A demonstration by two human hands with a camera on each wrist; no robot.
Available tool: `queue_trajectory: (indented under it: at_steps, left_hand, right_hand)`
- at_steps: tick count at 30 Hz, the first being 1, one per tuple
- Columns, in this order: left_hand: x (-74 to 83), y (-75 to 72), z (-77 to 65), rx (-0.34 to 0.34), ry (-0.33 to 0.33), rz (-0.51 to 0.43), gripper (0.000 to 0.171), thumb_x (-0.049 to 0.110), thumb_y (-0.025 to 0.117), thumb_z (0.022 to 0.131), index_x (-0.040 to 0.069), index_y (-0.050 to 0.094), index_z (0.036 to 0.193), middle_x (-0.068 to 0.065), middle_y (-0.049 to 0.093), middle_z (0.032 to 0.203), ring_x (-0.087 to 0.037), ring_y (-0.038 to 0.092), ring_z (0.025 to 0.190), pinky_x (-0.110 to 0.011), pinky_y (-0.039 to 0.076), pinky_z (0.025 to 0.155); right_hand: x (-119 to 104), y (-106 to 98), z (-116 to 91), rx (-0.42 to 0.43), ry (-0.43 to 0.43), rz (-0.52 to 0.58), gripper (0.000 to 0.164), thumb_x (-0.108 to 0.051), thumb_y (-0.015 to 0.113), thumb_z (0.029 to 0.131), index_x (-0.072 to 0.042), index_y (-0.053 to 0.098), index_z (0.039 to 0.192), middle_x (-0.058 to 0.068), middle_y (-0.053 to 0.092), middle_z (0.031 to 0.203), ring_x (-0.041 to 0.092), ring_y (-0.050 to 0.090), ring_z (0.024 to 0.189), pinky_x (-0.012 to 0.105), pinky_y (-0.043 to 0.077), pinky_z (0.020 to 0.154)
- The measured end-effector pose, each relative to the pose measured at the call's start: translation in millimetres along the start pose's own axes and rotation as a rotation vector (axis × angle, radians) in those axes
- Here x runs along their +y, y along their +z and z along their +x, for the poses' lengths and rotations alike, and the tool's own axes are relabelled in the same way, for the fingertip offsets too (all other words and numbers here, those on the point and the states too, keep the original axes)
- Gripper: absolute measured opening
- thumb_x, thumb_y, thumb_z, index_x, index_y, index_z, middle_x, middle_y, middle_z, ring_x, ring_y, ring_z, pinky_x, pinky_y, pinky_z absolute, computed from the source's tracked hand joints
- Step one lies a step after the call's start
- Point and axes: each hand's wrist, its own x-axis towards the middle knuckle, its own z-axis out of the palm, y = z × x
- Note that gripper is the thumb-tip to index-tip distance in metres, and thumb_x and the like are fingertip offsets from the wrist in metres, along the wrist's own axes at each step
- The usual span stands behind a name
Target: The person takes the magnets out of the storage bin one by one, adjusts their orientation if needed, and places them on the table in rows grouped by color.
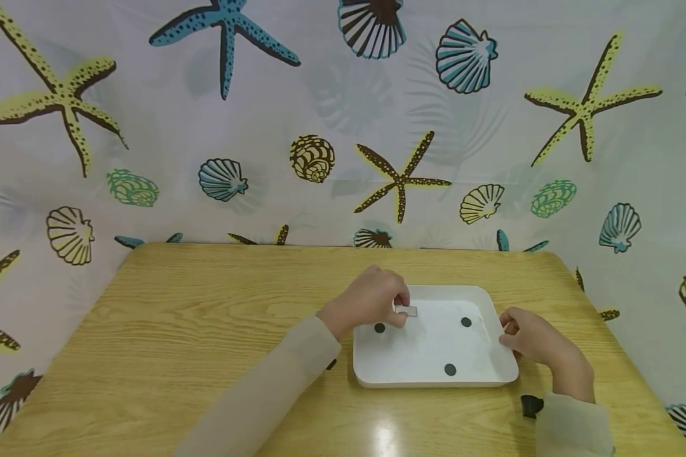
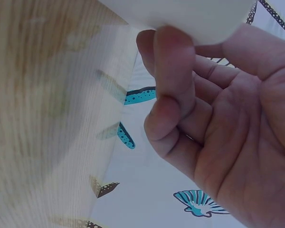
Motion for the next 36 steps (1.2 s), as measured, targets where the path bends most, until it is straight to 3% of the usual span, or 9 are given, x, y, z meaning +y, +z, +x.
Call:
queue_trajectory:
  at_steps: [13,28,36]
  left_hand:
    - [-22.0,-10.8,-14.8,0.056,0.013,-0.009,0.013,0.029,0.081,0.085,0.018,0.079,0.093,0.009,0.071,0.088,-0.007,0.058,0.080,-0.034,0.049,0.091]
    - [-42.7,-18.1,-34.4,0.088,-0.062,-0.037,0.013,0.026,0.082,0.084,0.018,0.079,0.094,0.009,0.071,0.087,-0.009,0.057,0.080,-0.035,0.048,0.092]
    - [-50.6,-17.7,-42.0,0.129,-0.052,-0.033,0.012,0.026,0.082,0.082,0.018,0.078,0.091,0.007,0.071,0.085,-0.008,0.056,0.078,-0.035,0.049,0.088]
  right_hand:
    - [-3,-2,0,-0.004,-0.018,-0.006,0.028,-0.006,0.060,0.100,0.007,0.054,0.124,0.015,0.062,0.101,0.020,0.062,0.079,0.034,0.055,0.074]
    - [-2,0,2,-0.002,-0.015,-0.009,0.030,-0.007,0.060,0.100,0.008,0.054,0.126,0.016,0.063,0.102,0.020,0.062,0.078,0.035,0.055,0.074]
    - [-2,-1,-1,-0.006,-0.015,-0.011,0.031,-0.007,0.061,0.100,0.009,0.053,0.127,0.018,0.063,0.106,0.020,0.062,0.082,0.036,0.057,0.076]
